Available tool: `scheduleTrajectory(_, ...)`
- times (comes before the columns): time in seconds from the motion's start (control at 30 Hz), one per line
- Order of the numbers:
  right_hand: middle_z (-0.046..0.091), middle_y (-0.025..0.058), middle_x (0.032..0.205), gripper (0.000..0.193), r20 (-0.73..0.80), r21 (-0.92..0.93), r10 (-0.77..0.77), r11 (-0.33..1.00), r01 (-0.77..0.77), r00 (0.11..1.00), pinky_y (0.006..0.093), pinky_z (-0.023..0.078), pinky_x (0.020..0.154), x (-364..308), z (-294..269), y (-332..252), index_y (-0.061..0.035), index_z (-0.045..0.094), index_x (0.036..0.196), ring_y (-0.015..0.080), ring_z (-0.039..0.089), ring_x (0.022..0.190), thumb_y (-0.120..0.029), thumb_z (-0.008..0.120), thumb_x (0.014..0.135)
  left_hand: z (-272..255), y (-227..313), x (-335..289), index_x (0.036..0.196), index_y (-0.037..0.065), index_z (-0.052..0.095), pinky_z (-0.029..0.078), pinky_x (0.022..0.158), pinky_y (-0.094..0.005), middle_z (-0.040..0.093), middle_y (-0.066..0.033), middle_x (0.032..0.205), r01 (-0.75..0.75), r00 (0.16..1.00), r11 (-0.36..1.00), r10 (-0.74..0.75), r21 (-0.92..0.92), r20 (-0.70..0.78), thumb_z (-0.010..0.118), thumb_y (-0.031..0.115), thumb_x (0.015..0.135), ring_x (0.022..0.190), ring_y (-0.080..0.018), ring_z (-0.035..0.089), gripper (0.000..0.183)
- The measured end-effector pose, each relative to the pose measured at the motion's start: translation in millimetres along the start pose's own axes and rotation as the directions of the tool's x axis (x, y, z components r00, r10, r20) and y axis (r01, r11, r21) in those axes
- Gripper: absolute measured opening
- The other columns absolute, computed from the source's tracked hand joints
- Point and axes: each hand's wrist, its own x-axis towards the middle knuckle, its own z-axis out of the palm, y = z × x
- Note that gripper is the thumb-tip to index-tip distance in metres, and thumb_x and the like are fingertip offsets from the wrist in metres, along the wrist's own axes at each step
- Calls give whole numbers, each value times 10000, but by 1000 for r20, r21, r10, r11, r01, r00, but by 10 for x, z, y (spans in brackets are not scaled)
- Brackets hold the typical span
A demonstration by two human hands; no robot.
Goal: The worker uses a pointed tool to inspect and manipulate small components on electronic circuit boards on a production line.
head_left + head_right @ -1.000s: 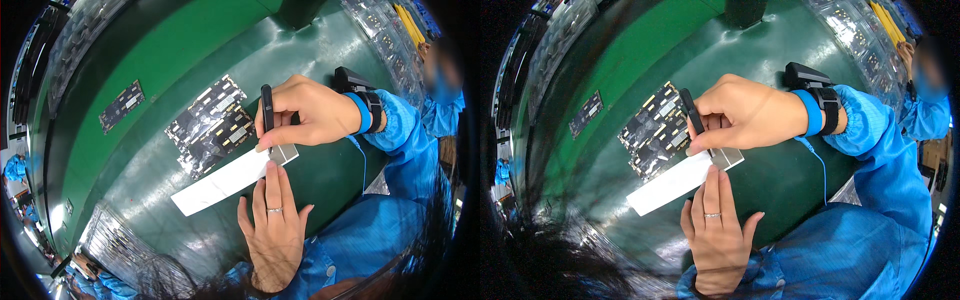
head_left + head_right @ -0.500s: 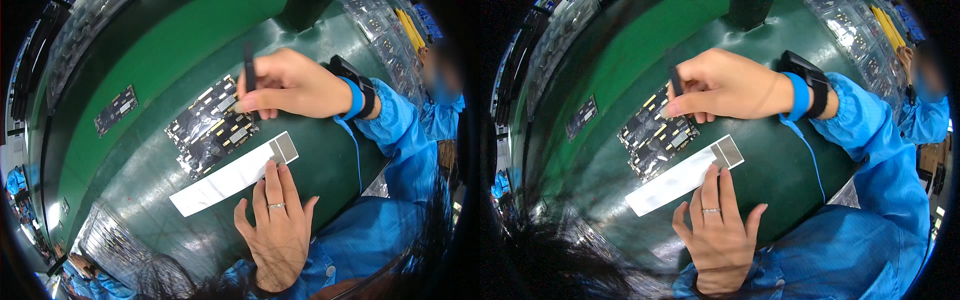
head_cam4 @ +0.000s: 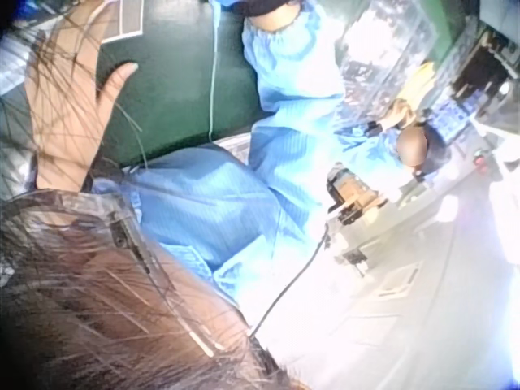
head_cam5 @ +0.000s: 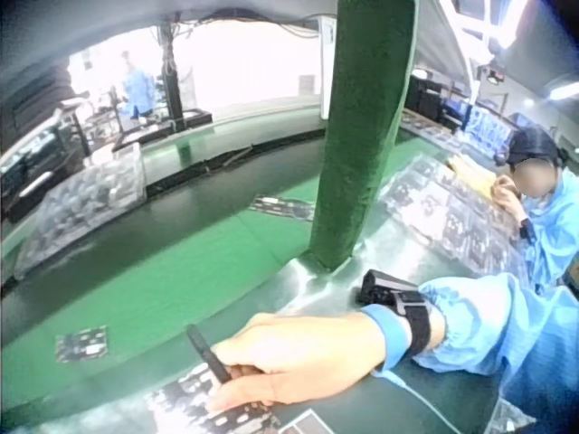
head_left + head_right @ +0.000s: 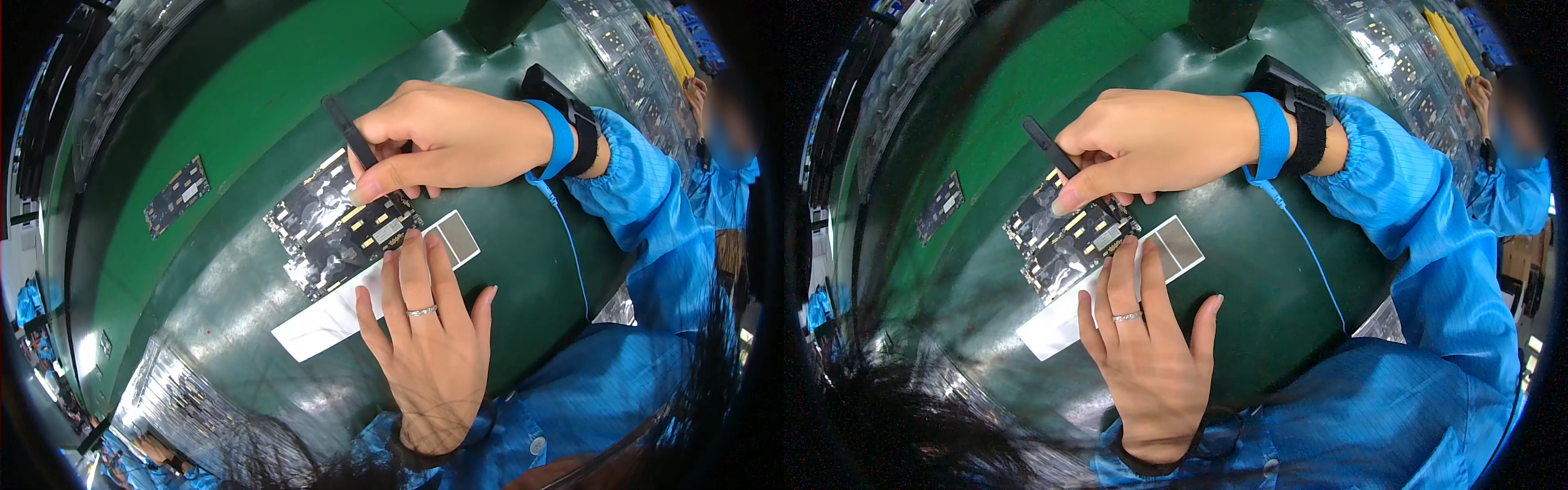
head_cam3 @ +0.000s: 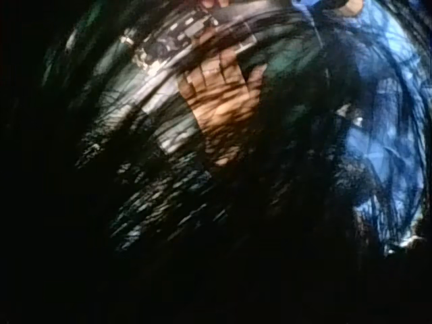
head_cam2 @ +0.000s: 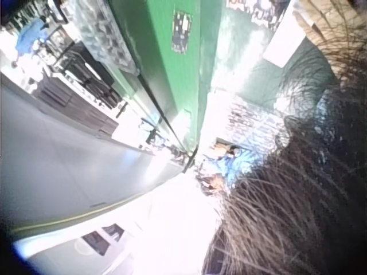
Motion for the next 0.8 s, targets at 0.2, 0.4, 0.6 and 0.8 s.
scheduleTrajectory(0.2, 647, 94, 654, 427, 6, -16, -16, 1000, 16, 1000, 318, 495, 517, -2, 3, 14, 27, 657, 855, 170, 642, 543, -362, 699, 1028, 26, 14, 10, 1489, 33, 528, 306, 1175, -616, 472, -132, 1542, 5, 1000, 1000, -5, -22, 15, 797, 431, 871, 1399, -346, 469, 783)
scheduleTrajectory(0.4, 641, 105, 648, 428, 9, -23, -36, 999, 36, 999, 324, 489, 516, 1, 9, 59, 28, 643, 843, 180, 640, 540, -354, 707, 1023, 49, 32, 7, 1485, 40, 537, 313, 1165, -620, 474, -142, 1533, 7, 1000, 1000, -7, -10, 9, 798, 432, 868, 1407, -360, 461, 776)
scheduleTrajectory(0.6, 646, 110, 664, 399, 28, -62, -87, 994, 89, 996, 322, 491, 528, 9, -16, 111, 33, 662, 874, 184, 643, 563, -336, 715, 1018, 88, -2, 78, 1494, -29, 492, 309, 1174, -623, 424, -212, 1597, -44, 999, 994, 42, -101, -14, 783, 441, 884, 1432, -404, 443, 823)
scheduleTrajectory(0.8, 663, 93, 694, 359, 35, -28, -78, 996, 79, 996, 292, 504, 558, -45, -68, 80, 23, 719, 943, 160, 654, 609, -331, 745, 994, 84, 64, 86, 1510, -63, 446, 309, 1179, -633, 389, -248, 1629, -22, 999, 995, 24, -95, 22, 766, 469, 897, 1439, -435, 435, 872)
